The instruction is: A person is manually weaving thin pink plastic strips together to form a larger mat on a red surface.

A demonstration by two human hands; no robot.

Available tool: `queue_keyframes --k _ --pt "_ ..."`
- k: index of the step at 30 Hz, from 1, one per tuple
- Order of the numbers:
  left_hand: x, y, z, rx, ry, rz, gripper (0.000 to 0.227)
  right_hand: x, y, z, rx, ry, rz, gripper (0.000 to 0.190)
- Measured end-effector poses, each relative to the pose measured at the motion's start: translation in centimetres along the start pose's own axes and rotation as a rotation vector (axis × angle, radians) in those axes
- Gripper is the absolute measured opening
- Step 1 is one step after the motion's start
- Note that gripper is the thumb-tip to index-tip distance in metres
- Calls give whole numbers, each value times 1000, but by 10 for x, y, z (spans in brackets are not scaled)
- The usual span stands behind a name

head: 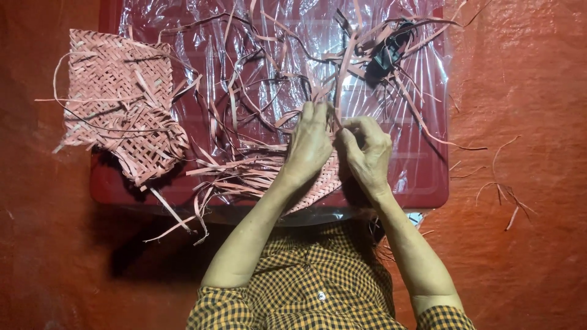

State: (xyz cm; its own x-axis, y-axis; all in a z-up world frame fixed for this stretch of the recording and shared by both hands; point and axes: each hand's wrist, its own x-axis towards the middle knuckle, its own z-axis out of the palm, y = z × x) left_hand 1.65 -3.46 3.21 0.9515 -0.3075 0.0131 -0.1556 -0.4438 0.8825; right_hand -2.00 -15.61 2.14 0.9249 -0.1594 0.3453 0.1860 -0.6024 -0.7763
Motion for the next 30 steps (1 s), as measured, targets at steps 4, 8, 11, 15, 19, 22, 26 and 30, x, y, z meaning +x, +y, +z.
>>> queue_keyframes --k 4,8,11,15,19,22,26,30 --pt "1 -6 -2 -103 28 49 49 1 -5 -3 33 19 -1 4" --pt "-4 6 -10 -139 47 81 39 2 -14 -5 63 18 17 3" --pt "-6 17 -14 -152 51 55 40 2 -12 -5 77 21 36 4" --pt "-1 2 -2 -153 82 13 31 2 -12 -6 76 19 17 4" --pt "-3 17 -7 -158 164 35 32 2 -13 -6 77 13 26 4" --pt "-3 15 -6 -208 195 65 39 2 -21 -7 80 18 25 4" --pt "-5 18 -9 -172 198 75 33 2 -23 -6 107 -18 20 6" --pt "-8 36 -23 -226 149 48 30 1 -18 -6 153 -50 53 10"
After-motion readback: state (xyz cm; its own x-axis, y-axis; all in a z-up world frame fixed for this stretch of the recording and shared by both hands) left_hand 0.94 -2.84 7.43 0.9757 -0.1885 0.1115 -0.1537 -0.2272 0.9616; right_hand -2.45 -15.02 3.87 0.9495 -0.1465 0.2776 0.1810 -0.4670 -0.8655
